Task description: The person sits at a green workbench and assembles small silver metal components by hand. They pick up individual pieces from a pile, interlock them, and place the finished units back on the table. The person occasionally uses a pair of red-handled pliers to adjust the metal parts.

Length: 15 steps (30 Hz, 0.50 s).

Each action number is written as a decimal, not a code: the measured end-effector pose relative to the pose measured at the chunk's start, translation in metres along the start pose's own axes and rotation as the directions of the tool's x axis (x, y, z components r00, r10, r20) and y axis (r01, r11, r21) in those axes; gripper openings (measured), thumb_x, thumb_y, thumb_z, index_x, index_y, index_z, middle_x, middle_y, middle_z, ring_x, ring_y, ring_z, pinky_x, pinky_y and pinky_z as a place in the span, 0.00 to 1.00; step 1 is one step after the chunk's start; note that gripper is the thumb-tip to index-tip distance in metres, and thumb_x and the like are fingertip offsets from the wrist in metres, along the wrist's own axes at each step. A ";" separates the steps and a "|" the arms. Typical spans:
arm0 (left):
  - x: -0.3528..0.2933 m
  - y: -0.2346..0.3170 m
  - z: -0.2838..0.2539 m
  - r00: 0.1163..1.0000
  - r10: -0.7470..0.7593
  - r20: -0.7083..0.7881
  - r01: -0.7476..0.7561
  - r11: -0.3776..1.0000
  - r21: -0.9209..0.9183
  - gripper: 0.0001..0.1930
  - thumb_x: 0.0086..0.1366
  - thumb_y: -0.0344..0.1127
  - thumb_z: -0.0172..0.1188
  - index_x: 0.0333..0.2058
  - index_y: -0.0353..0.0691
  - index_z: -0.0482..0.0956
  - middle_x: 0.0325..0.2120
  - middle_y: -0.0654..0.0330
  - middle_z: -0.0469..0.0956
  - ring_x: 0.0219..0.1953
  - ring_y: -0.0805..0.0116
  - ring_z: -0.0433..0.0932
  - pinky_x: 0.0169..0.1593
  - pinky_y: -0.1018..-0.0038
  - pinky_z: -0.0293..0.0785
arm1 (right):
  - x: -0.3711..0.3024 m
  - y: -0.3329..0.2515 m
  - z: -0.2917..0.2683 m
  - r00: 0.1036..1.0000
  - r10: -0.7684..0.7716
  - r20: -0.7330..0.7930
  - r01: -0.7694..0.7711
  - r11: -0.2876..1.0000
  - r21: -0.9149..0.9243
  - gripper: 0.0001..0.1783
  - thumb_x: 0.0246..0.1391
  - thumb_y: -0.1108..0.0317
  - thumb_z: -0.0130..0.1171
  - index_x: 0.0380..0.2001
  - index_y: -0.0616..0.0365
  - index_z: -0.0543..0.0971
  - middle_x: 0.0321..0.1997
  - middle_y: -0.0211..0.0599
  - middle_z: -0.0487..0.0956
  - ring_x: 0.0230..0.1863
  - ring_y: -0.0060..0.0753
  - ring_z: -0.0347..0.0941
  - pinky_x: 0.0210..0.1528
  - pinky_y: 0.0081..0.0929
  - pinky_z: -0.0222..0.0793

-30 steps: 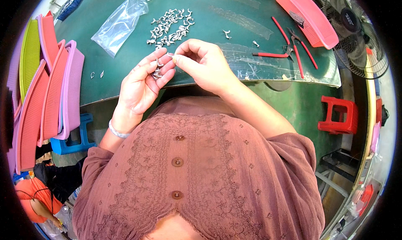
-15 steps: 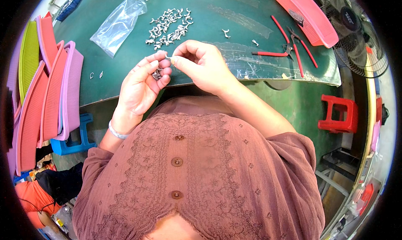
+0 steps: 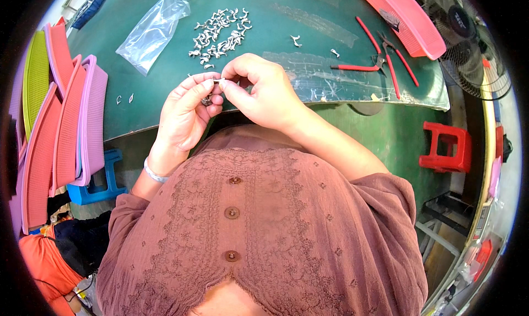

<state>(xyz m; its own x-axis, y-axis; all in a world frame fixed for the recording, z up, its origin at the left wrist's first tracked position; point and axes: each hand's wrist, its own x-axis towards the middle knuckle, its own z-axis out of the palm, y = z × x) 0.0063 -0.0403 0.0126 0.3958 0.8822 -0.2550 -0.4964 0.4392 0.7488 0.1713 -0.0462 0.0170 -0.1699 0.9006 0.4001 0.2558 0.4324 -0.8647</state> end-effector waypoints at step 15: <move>0.000 -0.001 0.000 0.999 0.023 -0.034 -0.021 0.999 0.049 0.07 0.59 0.29 0.53 0.34 0.32 0.75 0.25 0.60 0.76 0.24 0.75 0.74 0.27 0.83 0.71 | 0.000 -0.002 0.000 0.991 -0.132 0.034 0.135 0.977 -0.166 0.03 0.43 0.78 0.56 0.25 0.64 0.73 0.26 0.35 0.72 0.26 0.25 0.69 0.29 0.19 0.66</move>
<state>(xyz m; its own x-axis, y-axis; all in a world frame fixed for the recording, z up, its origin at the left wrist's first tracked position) 0.0064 -0.0404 0.0120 0.3576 0.8974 -0.2586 -0.4663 0.4115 0.7831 0.1710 -0.0470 0.0188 -0.2339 0.8338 0.5000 0.3850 0.5517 -0.7399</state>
